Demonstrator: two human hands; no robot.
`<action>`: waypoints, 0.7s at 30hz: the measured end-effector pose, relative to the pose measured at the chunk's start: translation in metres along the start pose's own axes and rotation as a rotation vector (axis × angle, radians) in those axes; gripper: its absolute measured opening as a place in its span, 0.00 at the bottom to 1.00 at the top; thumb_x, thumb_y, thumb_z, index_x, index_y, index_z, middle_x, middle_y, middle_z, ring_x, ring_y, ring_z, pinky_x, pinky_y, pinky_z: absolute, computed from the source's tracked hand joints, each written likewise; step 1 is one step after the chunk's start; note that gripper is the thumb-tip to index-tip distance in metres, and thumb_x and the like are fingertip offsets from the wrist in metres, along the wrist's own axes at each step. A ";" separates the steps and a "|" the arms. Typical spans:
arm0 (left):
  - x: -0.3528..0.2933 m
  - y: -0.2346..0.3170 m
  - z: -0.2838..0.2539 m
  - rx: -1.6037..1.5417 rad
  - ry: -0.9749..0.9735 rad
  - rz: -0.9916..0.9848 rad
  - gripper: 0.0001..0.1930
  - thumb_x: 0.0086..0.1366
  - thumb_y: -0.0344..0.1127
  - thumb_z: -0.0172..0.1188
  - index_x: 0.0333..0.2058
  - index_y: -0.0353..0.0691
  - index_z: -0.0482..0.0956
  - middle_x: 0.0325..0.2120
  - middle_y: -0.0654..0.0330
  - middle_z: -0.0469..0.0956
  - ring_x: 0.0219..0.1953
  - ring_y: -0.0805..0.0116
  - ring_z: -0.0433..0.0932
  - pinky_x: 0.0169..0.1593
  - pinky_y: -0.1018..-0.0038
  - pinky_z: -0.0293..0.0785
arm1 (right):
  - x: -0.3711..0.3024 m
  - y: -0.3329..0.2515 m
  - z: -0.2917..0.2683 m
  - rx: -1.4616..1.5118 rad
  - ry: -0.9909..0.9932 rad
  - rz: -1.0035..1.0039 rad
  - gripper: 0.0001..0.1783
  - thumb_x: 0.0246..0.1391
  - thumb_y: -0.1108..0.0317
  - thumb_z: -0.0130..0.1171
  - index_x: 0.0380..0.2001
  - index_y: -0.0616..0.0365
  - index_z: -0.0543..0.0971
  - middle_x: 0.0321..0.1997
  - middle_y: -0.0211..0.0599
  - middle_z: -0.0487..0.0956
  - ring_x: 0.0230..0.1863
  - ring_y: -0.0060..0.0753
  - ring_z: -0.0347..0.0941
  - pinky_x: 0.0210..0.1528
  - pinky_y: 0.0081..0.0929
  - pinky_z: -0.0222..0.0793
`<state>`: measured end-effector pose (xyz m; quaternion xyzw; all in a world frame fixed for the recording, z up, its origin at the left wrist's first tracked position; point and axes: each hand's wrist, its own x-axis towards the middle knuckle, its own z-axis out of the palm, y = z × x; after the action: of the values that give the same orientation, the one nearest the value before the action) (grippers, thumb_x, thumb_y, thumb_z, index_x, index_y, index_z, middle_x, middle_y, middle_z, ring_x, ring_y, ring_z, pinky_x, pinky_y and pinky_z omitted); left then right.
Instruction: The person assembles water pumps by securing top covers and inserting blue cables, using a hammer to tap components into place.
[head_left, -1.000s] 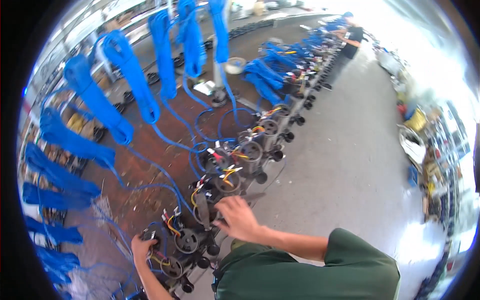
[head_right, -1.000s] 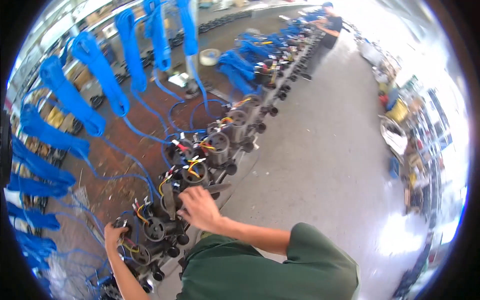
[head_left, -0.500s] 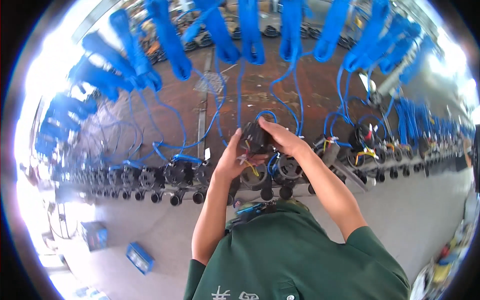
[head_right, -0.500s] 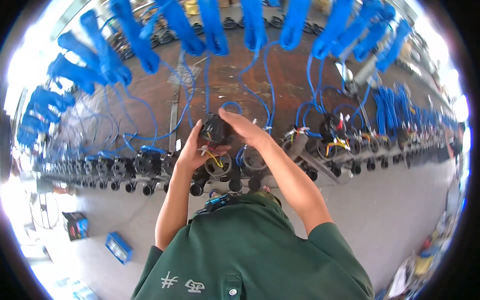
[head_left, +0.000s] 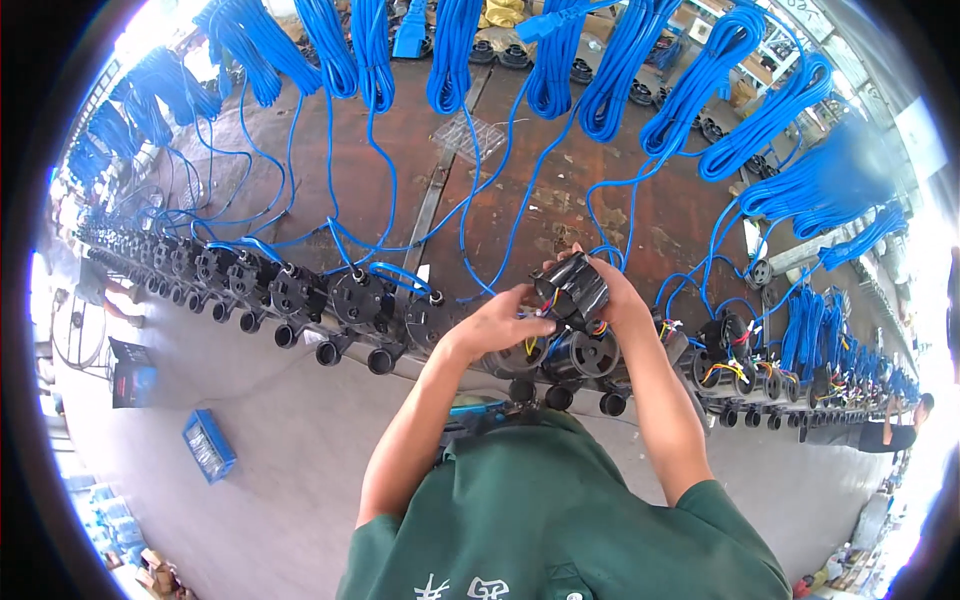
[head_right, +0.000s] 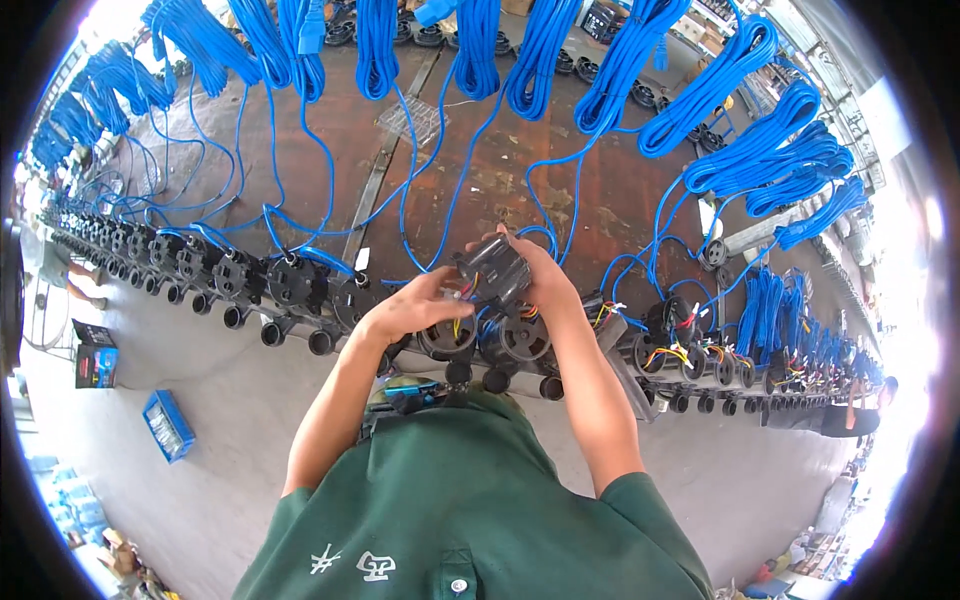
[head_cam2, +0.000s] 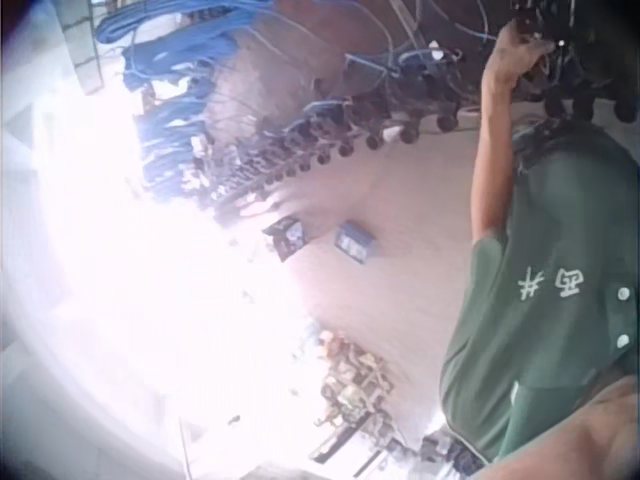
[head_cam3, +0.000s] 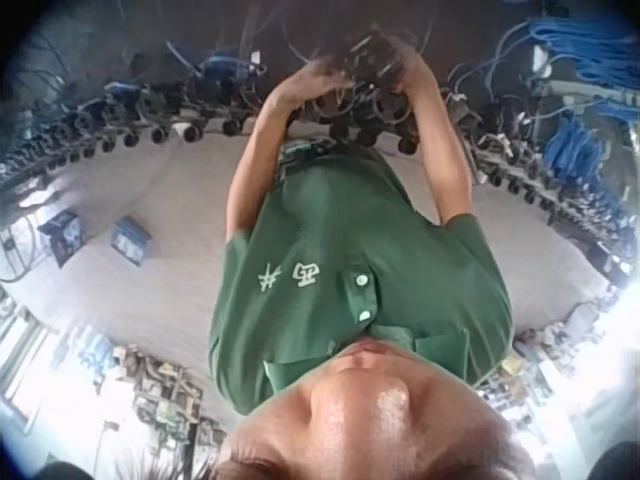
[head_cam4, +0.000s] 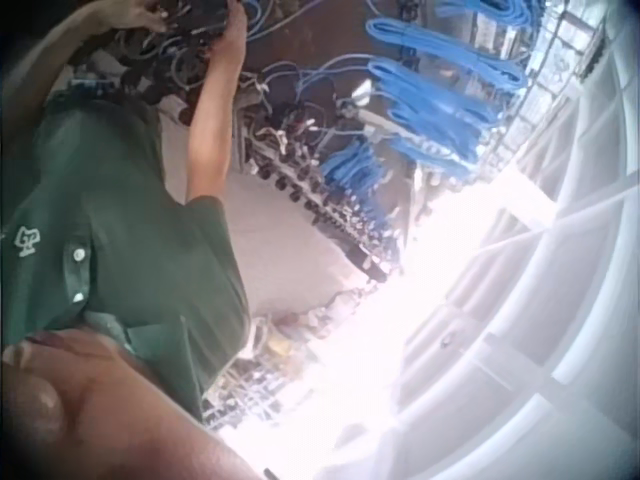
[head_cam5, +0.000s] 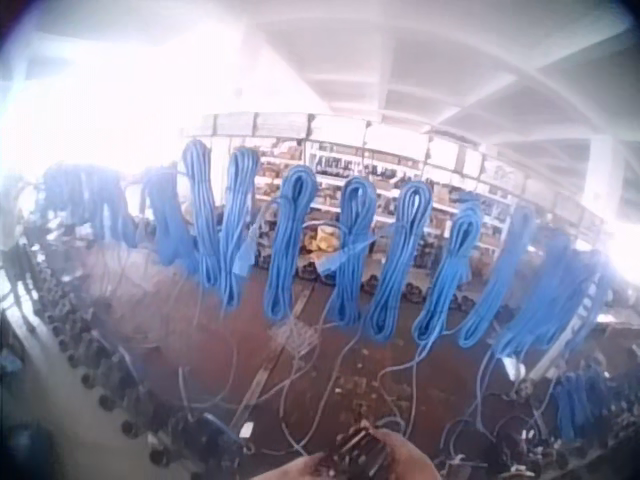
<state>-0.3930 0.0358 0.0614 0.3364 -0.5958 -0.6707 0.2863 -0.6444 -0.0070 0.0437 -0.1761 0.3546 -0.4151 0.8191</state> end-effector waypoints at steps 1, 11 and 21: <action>0.001 0.003 0.001 0.030 0.006 -0.085 0.28 0.63 0.38 0.72 0.58 0.30 0.76 0.45 0.55 0.83 0.46 0.70 0.79 0.51 0.69 0.76 | -0.001 0.001 -0.001 -0.045 0.010 -0.003 0.21 0.70 0.51 0.59 0.47 0.60 0.81 0.56 0.50 0.84 0.54 0.47 0.83 0.57 0.44 0.80; -0.026 -0.037 0.056 0.661 0.644 0.159 0.26 0.55 0.36 0.72 0.52 0.33 0.78 0.39 0.46 0.79 0.46 0.45 0.73 0.51 0.52 0.72 | -0.007 0.027 0.027 -0.315 0.174 -0.024 0.17 0.71 0.55 0.59 0.43 0.60 0.82 0.43 0.39 0.87 0.38 0.30 0.84 0.41 0.30 0.80; -0.048 -0.019 0.060 0.792 0.783 0.347 0.43 0.48 0.39 0.78 0.61 0.31 0.69 0.53 0.44 0.73 0.56 0.40 0.72 0.58 0.52 0.70 | -0.003 0.026 0.013 -0.562 0.314 -0.116 0.20 0.67 0.50 0.64 0.41 0.59 0.81 0.35 0.29 0.81 0.36 0.26 0.77 0.43 0.30 0.74</action>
<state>-0.4108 0.1119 0.0513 0.5384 -0.6972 -0.1660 0.4433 -0.6216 0.0108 0.0388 -0.3490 0.5667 -0.3693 0.6486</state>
